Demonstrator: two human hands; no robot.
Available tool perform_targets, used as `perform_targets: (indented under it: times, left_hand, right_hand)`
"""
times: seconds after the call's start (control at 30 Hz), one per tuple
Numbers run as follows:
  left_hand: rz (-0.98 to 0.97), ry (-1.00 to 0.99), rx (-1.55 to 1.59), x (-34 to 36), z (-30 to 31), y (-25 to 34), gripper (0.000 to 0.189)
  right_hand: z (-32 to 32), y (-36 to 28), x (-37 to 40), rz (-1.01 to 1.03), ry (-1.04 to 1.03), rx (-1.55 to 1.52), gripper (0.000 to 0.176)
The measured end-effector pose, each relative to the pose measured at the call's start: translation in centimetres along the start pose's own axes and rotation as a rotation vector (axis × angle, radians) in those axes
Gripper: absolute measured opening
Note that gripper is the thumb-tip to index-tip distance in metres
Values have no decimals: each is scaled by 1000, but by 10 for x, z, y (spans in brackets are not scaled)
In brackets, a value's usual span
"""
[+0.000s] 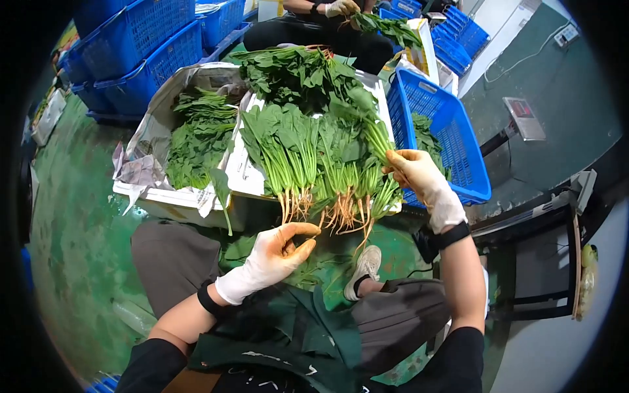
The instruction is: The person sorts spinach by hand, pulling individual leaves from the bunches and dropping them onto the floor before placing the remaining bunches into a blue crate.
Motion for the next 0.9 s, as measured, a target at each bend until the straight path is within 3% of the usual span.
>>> perform_targets:
  times: [0.1, 0.2, 0.27, 0.37, 0.4, 0.5, 0.6, 0.67, 0.83, 0.9]
  left_hand:
    - [96, -54, 256, -3, -11, -9, 23]
    - [75, -43, 492, -8, -16, -8, 27]
    - [75, -104, 663, -15, -19, -11, 43]
    - [178, -28, 817, -20, -20, -33, 50]
    - [272, -30, 972, -21, -26, -46, 45]
    - [440, 46, 945, -13, -30, -77, 37]
    - [430, 96, 1029, -10, -34, -79, 34]
    - [303, 119, 1081, -15, -32, -73, 36]
    - [121, 39, 1421, -22, -27, -53, 33]
    - [101, 75, 1384, -23, -8, -47, 33]
  right_hand:
    - [-21, -8, 27, 125, -46, -325, 32]
    - [-53, -4, 48, 227, -90, -505, 32]
    - [-81, 13, 55, 230, -99, -598, 32]
    - [-118, 41, 58, 237, 69, -454, 31]
    - [-130, 43, 62, 211, 117, -362, 33]
    - [-143, 61, 67, 163, 254, -250, 28]
    - [-139, 73, 71, 162, 304, -290, 27]
    - [-142, 77, 71, 126, 288, -359, 25]
    - [-163, 74, 75, 295, 230, -991, 18]
    - [-164, 69, 82, 365, 186, -1216, 17]
Point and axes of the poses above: each hand's wrist, its own x-axis away from the middle knuckle, its own z-axis out of the back of the hand, y = z × x, the point moved 9 cm from there along -x, towards the middle knuckle, and after that the axes turned 8 degrees about -y, right-handed, at the moved point
